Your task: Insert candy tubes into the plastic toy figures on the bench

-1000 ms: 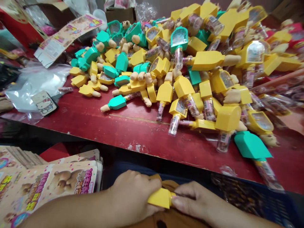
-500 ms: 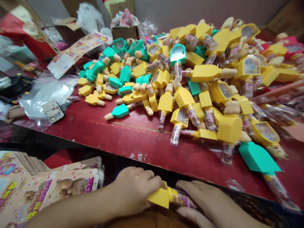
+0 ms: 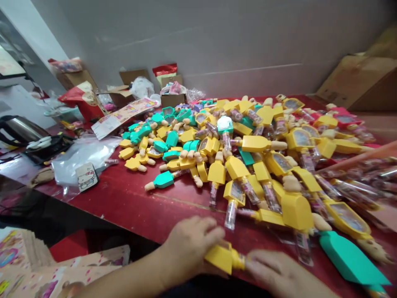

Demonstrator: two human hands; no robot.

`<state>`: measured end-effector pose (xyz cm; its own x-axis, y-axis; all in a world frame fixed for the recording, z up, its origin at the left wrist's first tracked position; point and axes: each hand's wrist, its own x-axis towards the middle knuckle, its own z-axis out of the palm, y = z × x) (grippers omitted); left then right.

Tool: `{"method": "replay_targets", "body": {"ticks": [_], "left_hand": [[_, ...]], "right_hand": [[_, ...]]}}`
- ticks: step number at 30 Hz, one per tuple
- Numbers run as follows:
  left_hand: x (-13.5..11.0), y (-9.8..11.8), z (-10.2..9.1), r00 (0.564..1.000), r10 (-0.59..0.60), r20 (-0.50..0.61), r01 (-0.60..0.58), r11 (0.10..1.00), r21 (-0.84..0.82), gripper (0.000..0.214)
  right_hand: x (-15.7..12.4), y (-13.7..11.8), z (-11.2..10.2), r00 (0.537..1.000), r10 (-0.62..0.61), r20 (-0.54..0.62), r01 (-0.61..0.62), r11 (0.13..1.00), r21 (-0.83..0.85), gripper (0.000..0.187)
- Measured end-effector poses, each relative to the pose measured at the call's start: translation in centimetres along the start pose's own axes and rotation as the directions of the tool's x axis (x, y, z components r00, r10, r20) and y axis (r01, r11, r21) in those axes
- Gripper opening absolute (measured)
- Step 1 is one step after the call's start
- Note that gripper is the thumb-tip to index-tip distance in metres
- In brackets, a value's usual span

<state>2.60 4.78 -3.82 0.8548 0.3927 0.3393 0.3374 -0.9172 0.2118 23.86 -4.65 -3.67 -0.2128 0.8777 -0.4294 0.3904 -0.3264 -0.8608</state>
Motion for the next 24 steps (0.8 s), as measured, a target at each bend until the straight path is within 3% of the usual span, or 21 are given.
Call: {"method": "replay_targets", "body": {"ticks": [2, 4, 6, 7, 11, 15, 18, 20, 24], "left_hand": [[1.7, -2.5, -0.4, 0.961, -0.001, -0.278, 0.036, 0.992, 0.118, 0.076], [3.5, -5.3, -0.5, 0.935, -0.026, -0.354, 0.129, 0.954, 0.270, 0.065], [5.4, -7.9, -0.2, 0.962, -0.042, -0.271, 0.147, 0.913, 0.380, 0.033], [6.4, -9.0, 0.1, 0.978, -0.024, -0.209, 0.110, 0.904, 0.412, 0.026], [9.8, -11.7, 1.3, 0.995, 0.064, -0.072, -0.023, 0.883, 0.470, 0.024], [11.4, -12.5, 1.5, 0.993, 0.119, 0.017, -0.113, 0.875, 0.472, 0.026], [11.5, -13.4, 0.8, 0.977, 0.204, 0.058, -0.209, 0.884, 0.417, 0.031], [11.3, -14.4, 0.2, 0.962, 0.264, 0.067, -0.270, 0.891, 0.366, 0.036], [11.0, -16.1, -0.8, 0.957, 0.290, 0.015, -0.284, 0.923, 0.261, 0.034]], "right_hand": [[0.6, -1.6, -3.7, 0.965, -0.081, -0.248, 0.058, 0.993, -0.100, 0.054], [1.8, -3.4, -7.5, 0.852, -0.172, -0.495, 0.100, 0.980, -0.169, 0.053], [3.4, -5.0, -11.1, 0.746, -0.237, -0.622, 0.133, 0.969, -0.209, 0.053], [4.2, -5.6, -12.7, 0.724, -0.263, -0.638, 0.159, 0.963, -0.217, 0.053], [5.8, -6.2, -17.7, 0.641, -0.384, -0.664, 0.238, 0.923, -0.303, 0.053], [2.6, -2.0, -20.7, 0.531, -0.431, -0.730, 0.067, 0.880, -0.471, 0.045], [-1.8, 3.3, -22.3, 0.536, -0.387, -0.750, -0.166, 0.823, -0.543, 0.023], [-4.5, 6.6, -22.6, 0.549, -0.331, -0.767, -0.307, 0.774, -0.553, 0.020], [-6.8, 10.4, -22.0, 0.558, -0.288, -0.778, -0.453, 0.681, -0.576, 0.012]]}}
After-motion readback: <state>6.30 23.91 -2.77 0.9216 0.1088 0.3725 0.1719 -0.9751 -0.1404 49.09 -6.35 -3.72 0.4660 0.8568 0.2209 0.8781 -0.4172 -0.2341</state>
